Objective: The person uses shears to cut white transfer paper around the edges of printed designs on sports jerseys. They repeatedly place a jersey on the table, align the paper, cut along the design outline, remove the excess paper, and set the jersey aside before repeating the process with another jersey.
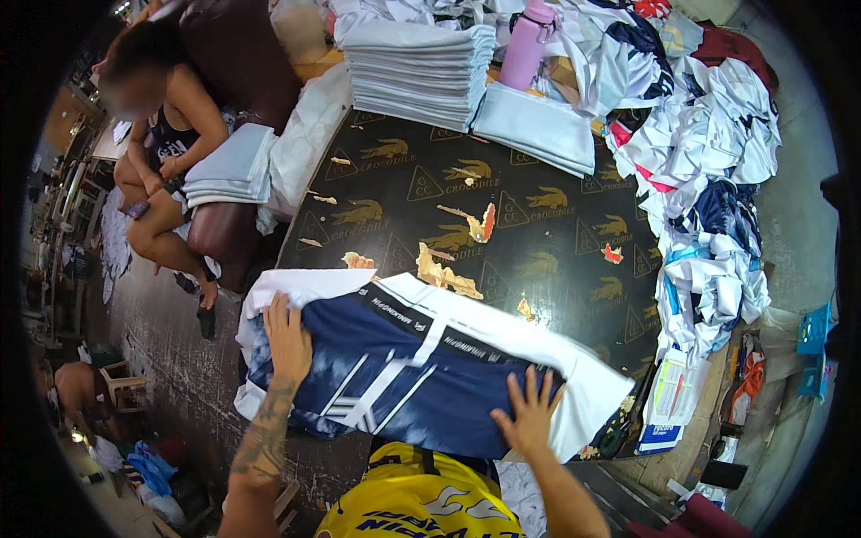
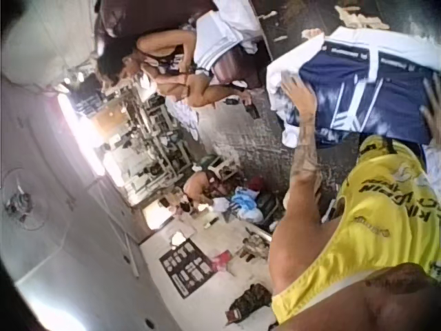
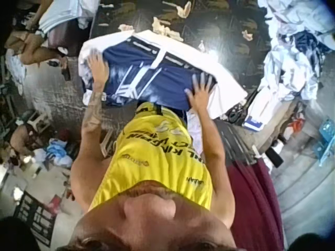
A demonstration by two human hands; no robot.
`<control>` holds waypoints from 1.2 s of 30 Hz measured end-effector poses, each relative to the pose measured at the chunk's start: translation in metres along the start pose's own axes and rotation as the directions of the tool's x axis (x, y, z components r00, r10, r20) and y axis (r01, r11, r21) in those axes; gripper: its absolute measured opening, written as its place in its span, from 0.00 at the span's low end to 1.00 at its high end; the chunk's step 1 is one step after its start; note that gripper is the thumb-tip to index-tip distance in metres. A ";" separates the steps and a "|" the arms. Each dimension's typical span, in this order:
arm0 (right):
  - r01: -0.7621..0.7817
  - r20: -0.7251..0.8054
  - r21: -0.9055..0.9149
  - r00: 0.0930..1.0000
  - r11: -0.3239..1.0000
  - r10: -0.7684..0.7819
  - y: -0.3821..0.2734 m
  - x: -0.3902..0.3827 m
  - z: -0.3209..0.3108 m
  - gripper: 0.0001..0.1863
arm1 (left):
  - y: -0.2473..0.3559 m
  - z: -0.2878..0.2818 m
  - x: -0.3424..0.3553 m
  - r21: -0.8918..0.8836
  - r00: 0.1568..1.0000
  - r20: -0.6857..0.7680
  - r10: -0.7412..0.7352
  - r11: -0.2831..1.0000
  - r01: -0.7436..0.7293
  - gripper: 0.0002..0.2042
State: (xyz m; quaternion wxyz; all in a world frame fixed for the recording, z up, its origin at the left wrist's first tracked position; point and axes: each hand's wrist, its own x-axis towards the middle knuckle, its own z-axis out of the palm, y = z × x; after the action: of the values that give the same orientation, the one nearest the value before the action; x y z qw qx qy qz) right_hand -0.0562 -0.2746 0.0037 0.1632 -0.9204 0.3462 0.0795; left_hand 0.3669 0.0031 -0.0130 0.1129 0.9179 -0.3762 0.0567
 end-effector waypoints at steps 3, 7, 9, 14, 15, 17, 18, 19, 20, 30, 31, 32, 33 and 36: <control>-0.090 0.079 -0.080 0.992 0.993 0.096 0.044 0.080 -0.050 0.46 | 0.000 -0.022 0.112 -0.254 0.915 0.378 -0.140 0.935 0.248 0.19; -0.136 -0.284 -0.065 0.952 0.989 0.113 0.060 0.133 -0.085 0.41 | -0.033 -0.078 0.266 -0.677 0.970 0.213 0.115 0.733 0.062 0.24; -0.005 -0.218 -0.110 0.976 0.994 -0.019 0.045 0.113 -0.069 0.42 | -0.038 -0.076 0.290 -0.340 0.939 -0.335 -0.073 0.939 -0.049 0.25; -0.288 0.042 0.002 0.957 0.958 0.288 0.015 -0.030 -0.015 0.48 | -0.027 0.005 0.149 0.023 0.980 0.149 -0.129 0.992 0.127 0.43; -0.325 0.094 0.032 0.942 0.945 0.321 0.014 -0.057 -0.014 0.48 | -0.028 0.021 0.111 0.012 0.975 0.151 -0.163 0.987 0.163 0.46; -0.348 0.039 0.190 0.937 0.918 0.347 0.000 -0.096 -0.010 0.48 | -0.034 0.034 0.053 0.066 0.990 0.087 -0.114 0.992 0.108 0.48; -0.309 0.127 0.145 0.948 0.940 0.292 -0.005 -0.100 -0.007 0.48 | -0.032 0.038 0.041 0.109 0.978 0.101 -0.181 0.979 0.170 0.48; -0.221 0.076 0.120 0.974 0.968 0.213 -0.008 -0.099 -0.008 0.48 | -0.031 0.037 0.040 0.206 0.982 0.055 -0.181 0.964 0.166 0.48; -0.247 0.160 0.192 0.963 0.950 0.218 -0.008 -0.084 -0.006 0.47 | -0.020 0.040 0.058 0.151 0.973 0.076 -0.219 0.967 0.206 0.48; -0.267 -0.330 -0.037 0.913 0.963 0.241 0.093 0.046 -0.072 0.48 | 0.072 0.062 0.285 -0.103 0.995 0.084 0.060 0.993 -0.051 0.49; -0.258 -0.297 -0.006 0.923 0.966 0.245 0.074 0.030 -0.064 0.51 | 0.061 0.060 0.276 -0.085 0.998 0.059 -0.029 0.996 0.034 0.49; -0.305 -0.210 0.101 0.924 0.947 0.320 0.055 0.018 -0.051 0.53 | 0.054 0.062 0.268 0.061 0.994 0.067 -0.088 0.995 0.084 0.49; -0.377 -0.069 0.100 0.920 0.921 0.385 0.041 0.010 -0.039 0.53 | 0.046 0.065 0.262 0.223 0.983 0.166 -0.077 0.974 0.039 0.49; -0.431 -0.162 -0.037 0.893 0.901 0.420 0.037 0.025 -0.016 0.50 | 0.042 0.090 0.282 0.144 1.000 -0.006 0.022 0.989 -0.021 0.50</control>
State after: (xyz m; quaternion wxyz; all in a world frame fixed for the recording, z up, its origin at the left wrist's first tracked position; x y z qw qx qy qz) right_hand -0.0613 -0.3218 0.0030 0.0822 -0.8308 0.5476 0.0565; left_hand 0.5394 -0.2397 -0.0400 0.0473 0.9193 -0.3804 0.0884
